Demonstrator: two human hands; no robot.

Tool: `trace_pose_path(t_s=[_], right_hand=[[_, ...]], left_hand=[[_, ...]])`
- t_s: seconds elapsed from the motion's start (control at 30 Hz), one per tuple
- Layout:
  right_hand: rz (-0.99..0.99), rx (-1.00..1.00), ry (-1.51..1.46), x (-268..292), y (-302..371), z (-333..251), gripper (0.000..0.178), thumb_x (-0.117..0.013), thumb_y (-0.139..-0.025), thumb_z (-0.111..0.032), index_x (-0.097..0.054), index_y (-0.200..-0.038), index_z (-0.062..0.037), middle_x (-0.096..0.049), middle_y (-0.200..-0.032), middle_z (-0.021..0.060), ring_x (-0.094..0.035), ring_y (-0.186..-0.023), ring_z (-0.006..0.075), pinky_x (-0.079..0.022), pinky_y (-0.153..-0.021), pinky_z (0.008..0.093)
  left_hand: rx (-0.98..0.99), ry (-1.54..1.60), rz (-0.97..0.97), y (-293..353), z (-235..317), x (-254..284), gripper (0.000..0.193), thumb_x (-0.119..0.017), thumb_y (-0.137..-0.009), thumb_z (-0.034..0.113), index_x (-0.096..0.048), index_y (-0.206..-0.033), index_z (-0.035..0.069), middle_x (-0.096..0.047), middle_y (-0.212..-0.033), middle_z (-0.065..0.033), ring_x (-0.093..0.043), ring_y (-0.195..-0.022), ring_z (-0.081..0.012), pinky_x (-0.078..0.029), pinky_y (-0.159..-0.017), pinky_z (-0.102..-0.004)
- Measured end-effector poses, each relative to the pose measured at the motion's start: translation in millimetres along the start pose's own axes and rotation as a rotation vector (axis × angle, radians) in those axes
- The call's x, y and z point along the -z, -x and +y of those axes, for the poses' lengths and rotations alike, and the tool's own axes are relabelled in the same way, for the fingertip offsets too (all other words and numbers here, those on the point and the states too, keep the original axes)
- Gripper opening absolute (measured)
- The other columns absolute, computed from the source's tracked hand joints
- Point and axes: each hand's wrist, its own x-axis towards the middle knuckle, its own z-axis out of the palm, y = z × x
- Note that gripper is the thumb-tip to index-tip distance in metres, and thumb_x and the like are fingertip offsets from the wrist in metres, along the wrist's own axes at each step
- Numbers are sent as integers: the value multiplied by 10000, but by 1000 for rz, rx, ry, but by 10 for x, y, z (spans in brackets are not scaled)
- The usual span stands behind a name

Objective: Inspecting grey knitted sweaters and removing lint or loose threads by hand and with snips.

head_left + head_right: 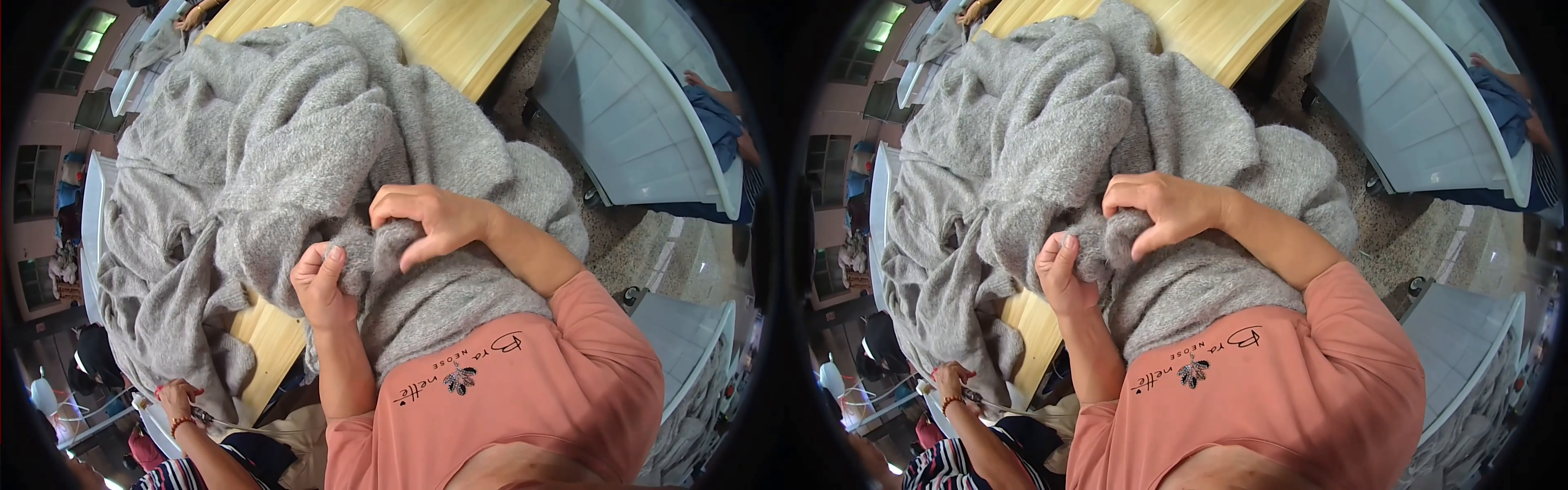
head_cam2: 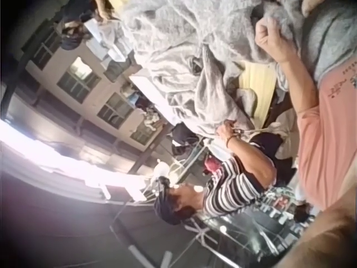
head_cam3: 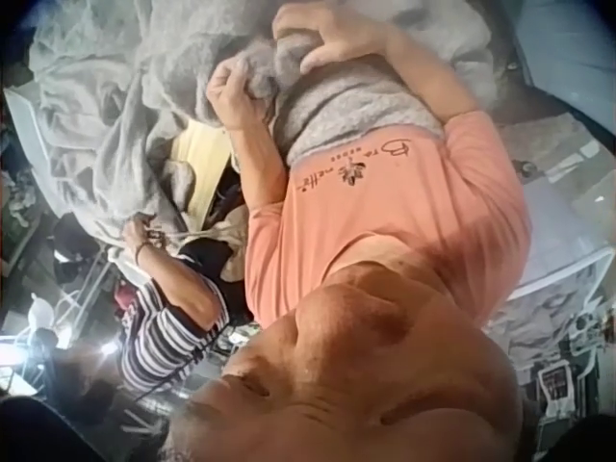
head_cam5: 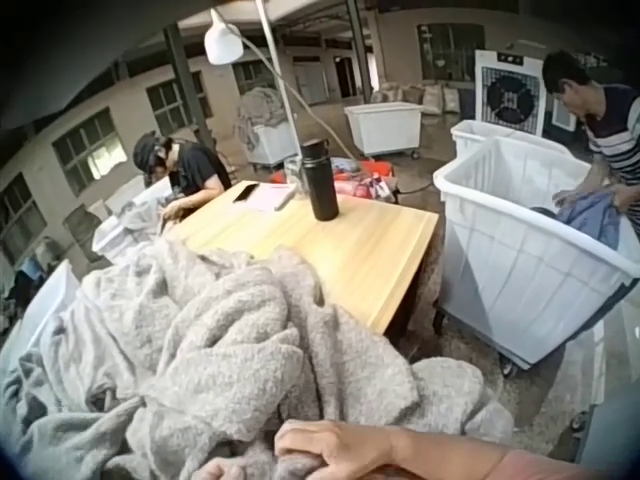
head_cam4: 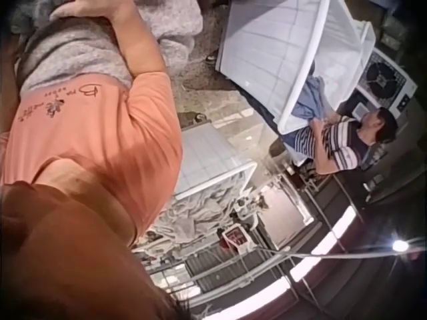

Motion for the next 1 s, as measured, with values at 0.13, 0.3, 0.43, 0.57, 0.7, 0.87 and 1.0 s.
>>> trace_pose_path(t_s=[0.13,0.3,0.43,0.57,0.7,0.87,1.0], right_hand=[[10,-34,89,53,9,47,291,-679,-650,23,-586,-925,-5,-596,-873,121,-594,-800,254,-465,-681,313],[137,62,-77,-42,4,-26,308,-636,-626,67,-596,-922,-9,-616,-820,113,-607,-750,262,-473,-645,311],[217,244,166,-191,-14,-143,343,-614,-605,90,-600,-931,-13,-615,-847,114,-591,-706,277,-467,-596,342],[230,356,275,-249,-44,-178,269,-616,-625,68,-597,-882,-11,-597,-843,94,-536,-610,248,-426,-525,333],[224,443,388,-249,-43,-164,226,-622,-656,34,-600,-876,-16,-591,-832,84,-542,-618,216,-425,-524,313],[226,480,525,-270,-37,-143,158,-616,-686,-12,-593,-842,-21,-579,-813,63,-543,-610,179,-415,-510,279],[191,489,578,-286,-32,-125,126,-606,-688,-27,-587,-812,-21,-575,-808,56,-543,-605,172,-412,-506,272]], left_hand=[[20,48,-5,-6,6,49,51,-617,-799,32,-601,-786,-14,-616,-730,-35,-518,-618,-68,-411,-591,-202],[-12,12,-19,13,29,-5,33,-623,-788,8,-605,-790,-20,-619,-739,-33,-531,-640,-67,-420,-608,-201],[-30,-100,-25,33,36,-94,42,-639,-774,-14,-615,-808,-23,-611,-725,-15,-507,-618,-49,-391,-579,-185],[10,-180,-78,39,50,-130,32,-629,-776,-23,-611,-800,-12,-585,-683,16,-451,-561,-12,-321,-492,-162],[70,-154,-123,32,62,-119,41,-604,-781,-25,-608,-821,-17,-581,-683,20,-433,-550,2,-297,-473,-157],[72,-85,-120,22,39,-106,92,-573,-798,-25,-614,-879,-36,-602,-726,1,-464,-568,-9,-321,-488,-154],[49,-45,-108,19,15,-67,141,-565,-808,-24,-619,-935,-53,-627,-778,-23,-520,-612,-32,-379,-526,-154]])
